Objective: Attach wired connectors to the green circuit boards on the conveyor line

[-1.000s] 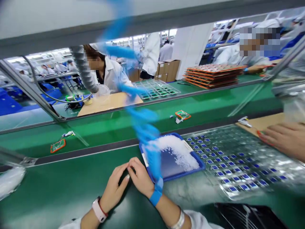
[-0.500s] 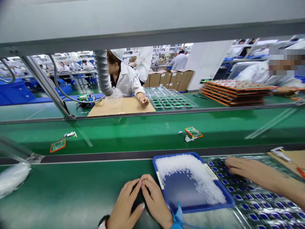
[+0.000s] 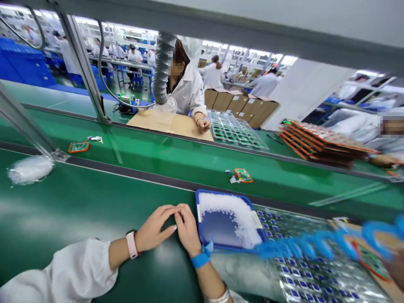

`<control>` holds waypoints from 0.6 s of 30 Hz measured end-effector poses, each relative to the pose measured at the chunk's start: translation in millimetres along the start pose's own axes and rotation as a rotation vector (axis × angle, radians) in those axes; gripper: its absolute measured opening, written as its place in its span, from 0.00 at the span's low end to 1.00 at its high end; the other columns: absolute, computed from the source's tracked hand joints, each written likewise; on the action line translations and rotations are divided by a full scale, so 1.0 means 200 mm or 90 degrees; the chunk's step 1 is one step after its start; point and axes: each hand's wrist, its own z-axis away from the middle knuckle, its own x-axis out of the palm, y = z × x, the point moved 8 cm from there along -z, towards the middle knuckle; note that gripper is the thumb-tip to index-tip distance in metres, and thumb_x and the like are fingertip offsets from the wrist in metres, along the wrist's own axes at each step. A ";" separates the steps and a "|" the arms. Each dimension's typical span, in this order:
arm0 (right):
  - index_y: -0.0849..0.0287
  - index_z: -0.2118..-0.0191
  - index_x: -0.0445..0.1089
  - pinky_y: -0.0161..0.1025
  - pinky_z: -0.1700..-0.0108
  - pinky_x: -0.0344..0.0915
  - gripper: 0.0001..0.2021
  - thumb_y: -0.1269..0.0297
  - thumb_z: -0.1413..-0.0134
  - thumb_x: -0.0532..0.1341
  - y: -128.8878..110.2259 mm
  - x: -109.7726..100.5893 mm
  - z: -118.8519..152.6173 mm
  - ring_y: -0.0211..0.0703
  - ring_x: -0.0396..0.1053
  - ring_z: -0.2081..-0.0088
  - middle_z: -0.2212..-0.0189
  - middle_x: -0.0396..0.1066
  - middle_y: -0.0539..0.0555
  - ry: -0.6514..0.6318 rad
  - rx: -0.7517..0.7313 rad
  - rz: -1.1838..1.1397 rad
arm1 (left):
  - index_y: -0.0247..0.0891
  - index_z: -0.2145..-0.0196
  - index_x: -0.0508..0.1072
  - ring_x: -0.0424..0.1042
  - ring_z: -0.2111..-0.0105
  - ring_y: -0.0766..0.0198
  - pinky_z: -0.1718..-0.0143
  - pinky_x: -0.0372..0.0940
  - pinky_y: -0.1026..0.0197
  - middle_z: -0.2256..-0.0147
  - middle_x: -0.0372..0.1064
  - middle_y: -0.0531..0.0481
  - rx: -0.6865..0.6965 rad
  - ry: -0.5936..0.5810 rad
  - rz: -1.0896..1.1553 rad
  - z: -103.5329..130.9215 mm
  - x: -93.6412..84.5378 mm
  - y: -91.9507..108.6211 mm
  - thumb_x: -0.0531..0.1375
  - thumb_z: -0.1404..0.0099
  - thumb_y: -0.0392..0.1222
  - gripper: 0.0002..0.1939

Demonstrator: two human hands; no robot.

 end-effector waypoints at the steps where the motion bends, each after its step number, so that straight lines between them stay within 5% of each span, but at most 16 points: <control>1: 0.59 0.68 0.66 0.38 0.57 0.61 0.11 0.62 0.40 0.50 0.00 0.00 0.01 0.40 0.63 0.61 0.66 0.63 0.54 -0.005 0.002 0.006 | 0.40 0.43 0.59 0.59 0.46 0.57 0.44 0.56 0.51 0.47 0.60 0.42 -0.004 0.003 0.008 0.00 0.00 0.00 0.52 0.35 0.46 0.23; 11: 0.58 0.61 0.65 0.39 0.58 0.63 0.09 0.59 0.40 0.52 0.05 -0.02 0.05 0.42 0.64 0.59 0.61 0.64 0.56 -0.006 0.040 0.035 | 0.39 0.49 0.64 0.62 0.48 0.58 0.46 0.58 0.53 0.49 0.63 0.43 -0.041 0.008 0.054 -0.02 -0.02 0.00 0.52 0.35 0.46 0.19; 18: 0.57 0.62 0.67 0.48 0.53 0.62 0.13 0.53 0.46 0.55 0.26 -0.07 0.03 0.49 0.66 0.58 0.60 0.67 0.58 -0.034 -0.023 0.103 | 0.37 0.48 0.65 0.64 0.48 0.58 0.45 0.58 0.56 0.50 0.67 0.43 -0.036 0.035 0.031 -0.05 -0.01 -0.02 0.56 0.39 0.46 0.22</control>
